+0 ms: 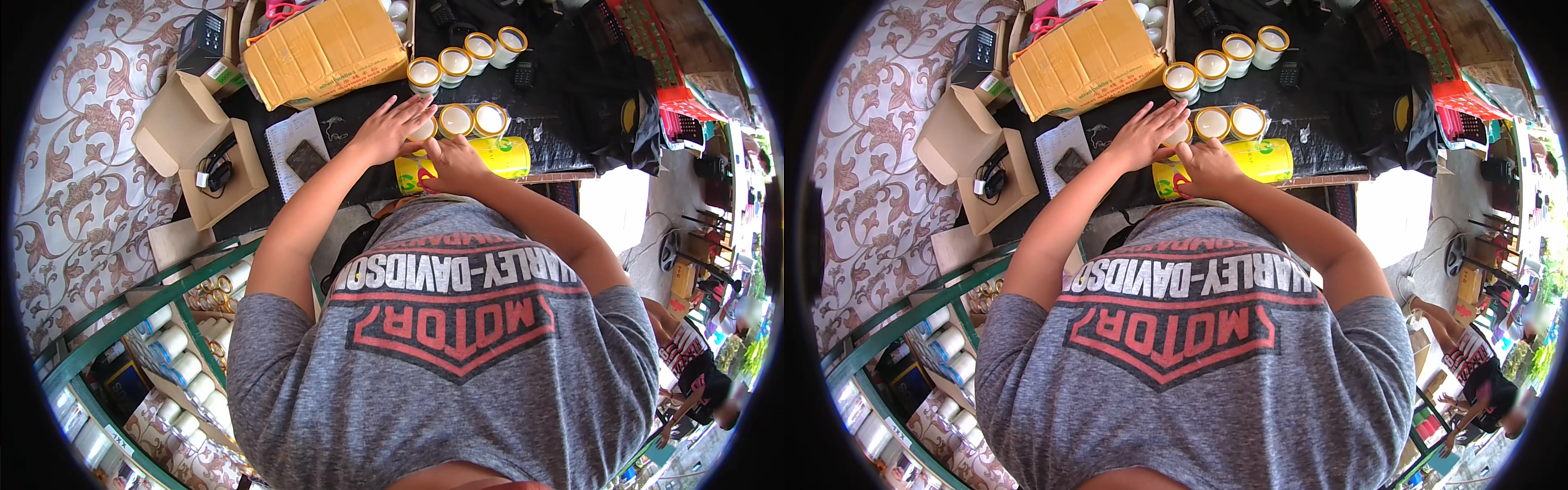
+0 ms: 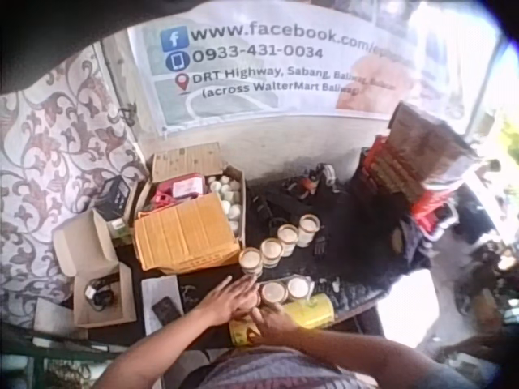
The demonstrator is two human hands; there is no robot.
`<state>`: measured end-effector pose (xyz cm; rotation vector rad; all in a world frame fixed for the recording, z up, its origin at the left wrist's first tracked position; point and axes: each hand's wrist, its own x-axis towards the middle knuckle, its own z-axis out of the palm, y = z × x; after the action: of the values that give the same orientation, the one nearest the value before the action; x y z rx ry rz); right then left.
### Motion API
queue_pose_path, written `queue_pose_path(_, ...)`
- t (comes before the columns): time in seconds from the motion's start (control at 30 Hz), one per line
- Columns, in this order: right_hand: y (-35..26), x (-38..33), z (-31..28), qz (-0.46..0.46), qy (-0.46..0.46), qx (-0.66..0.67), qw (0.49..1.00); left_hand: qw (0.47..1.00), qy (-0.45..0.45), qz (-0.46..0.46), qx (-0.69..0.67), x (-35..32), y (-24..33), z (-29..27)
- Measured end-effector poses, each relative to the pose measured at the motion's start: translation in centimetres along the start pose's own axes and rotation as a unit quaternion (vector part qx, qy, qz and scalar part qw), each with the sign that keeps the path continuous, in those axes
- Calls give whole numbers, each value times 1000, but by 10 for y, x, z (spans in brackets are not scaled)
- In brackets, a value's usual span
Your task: The person wraps several small jars with yellow patterned paper, cuts the paper with scissors, and secures each jar with a rubber band. The jars are arranged on a cluttered table with boxes and other items nearby.
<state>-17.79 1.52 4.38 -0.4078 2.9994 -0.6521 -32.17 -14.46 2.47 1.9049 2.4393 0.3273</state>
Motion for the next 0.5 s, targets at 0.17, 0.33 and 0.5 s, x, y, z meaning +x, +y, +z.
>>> queue_pose_path(0.17, -9, 3, 15, -40, -9, 33, 999, 1000, -4, -1, 8, 1, -1, 2)
queue_pose_path(0.33, -5, 0, 7, -98, -55, 56, 992, 1000, 8, -24, -9, 3, 0, 3)
queue_pose_path(0.5, 2, -28, -24, 82, -116, 191, 971, 996, 13, -77, -44, 3, 13, -4)
